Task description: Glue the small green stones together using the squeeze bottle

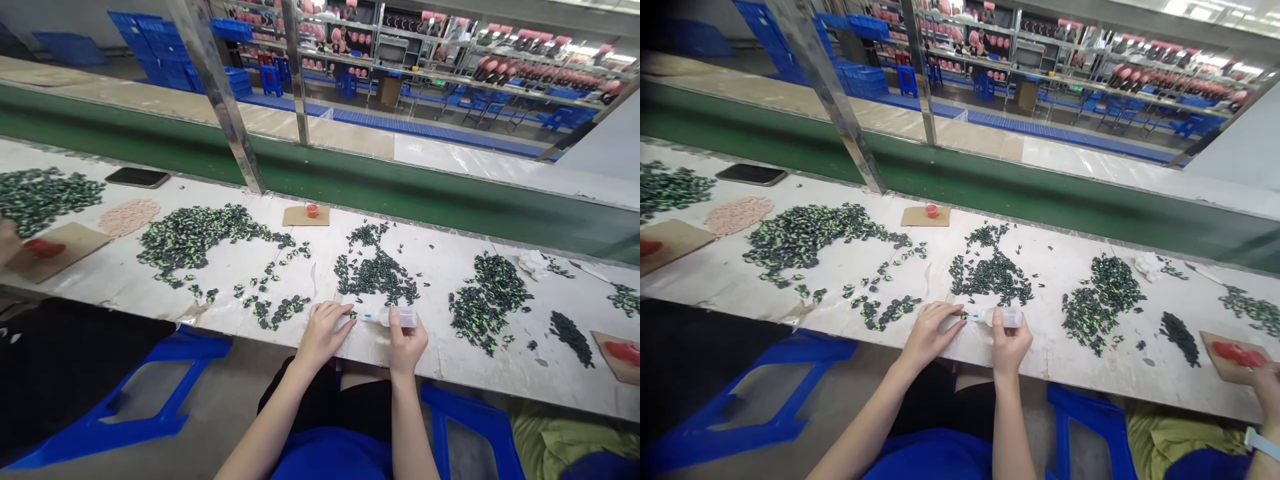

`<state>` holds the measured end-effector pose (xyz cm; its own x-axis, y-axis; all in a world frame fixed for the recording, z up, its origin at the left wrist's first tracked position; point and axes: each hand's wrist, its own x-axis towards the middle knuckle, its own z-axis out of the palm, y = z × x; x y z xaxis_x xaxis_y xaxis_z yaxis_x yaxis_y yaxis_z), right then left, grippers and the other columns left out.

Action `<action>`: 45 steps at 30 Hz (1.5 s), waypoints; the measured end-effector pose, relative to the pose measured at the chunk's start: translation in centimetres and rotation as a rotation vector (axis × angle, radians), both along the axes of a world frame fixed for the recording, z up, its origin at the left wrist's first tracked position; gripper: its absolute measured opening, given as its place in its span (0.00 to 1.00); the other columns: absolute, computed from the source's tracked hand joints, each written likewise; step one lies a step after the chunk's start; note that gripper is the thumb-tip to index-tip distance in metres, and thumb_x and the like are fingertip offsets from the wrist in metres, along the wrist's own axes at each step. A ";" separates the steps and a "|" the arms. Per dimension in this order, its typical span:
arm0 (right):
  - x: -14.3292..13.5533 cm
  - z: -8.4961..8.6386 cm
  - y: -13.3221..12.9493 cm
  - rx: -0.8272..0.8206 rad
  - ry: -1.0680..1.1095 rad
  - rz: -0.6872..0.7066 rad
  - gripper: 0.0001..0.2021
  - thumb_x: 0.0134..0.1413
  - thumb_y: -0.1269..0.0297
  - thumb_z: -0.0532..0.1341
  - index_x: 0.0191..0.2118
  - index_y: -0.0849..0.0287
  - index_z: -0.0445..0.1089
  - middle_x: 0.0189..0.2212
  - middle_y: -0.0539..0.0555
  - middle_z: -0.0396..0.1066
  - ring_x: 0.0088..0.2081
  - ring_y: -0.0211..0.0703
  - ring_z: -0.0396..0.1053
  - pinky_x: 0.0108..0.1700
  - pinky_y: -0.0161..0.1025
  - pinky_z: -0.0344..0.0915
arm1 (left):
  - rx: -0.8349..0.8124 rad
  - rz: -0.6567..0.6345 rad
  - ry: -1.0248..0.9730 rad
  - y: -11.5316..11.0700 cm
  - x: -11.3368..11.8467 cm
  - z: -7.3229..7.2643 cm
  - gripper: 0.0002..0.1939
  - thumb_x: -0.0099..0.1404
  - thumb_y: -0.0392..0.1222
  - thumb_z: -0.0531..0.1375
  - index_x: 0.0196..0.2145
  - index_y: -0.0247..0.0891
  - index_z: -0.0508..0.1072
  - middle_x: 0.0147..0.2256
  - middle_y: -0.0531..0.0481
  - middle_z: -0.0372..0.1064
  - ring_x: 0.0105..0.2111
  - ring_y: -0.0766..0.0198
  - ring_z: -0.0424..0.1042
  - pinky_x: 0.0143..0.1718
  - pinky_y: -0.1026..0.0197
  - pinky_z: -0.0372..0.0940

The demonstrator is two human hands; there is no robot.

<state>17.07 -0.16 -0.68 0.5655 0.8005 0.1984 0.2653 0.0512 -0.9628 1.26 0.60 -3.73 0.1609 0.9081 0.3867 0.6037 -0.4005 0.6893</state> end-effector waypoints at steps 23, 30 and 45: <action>-0.1 -0.3 0.2 -0.113 -0.104 0.078 0.20 0.45 0.45 0.64 0.24 0.61 0.70 0.20 0.53 0.73 0.23 0.43 0.67 0.28 0.37 0.62 | -0.130 0.045 -0.142 0.4 -0.1 0.5 0.06 0.59 0.34 0.65 0.36 0.42 0.78 0.34 0.51 0.80 0.38 0.58 0.77 0.45 0.52 0.64; -0.2 -0.4 0.1 -0.122 -0.026 0.031 0.20 0.44 0.46 0.65 0.27 0.62 0.72 0.24 0.55 0.76 0.27 0.47 0.71 0.31 0.39 0.64 | -0.120 0.062 -0.150 0.4 -0.1 0.3 0.06 0.58 0.34 0.66 0.34 0.42 0.78 0.33 0.51 0.80 0.37 0.58 0.77 0.44 0.53 0.65; -0.2 -0.5 0.2 -0.094 -0.019 0.054 0.19 0.43 0.48 0.65 0.27 0.62 0.72 0.23 0.54 0.76 0.26 0.45 0.71 0.29 0.37 0.64 | -0.111 0.066 -0.173 0.4 0.0 0.3 0.06 0.57 0.34 0.66 0.34 0.42 0.79 0.33 0.51 0.80 0.36 0.58 0.77 0.44 0.53 0.65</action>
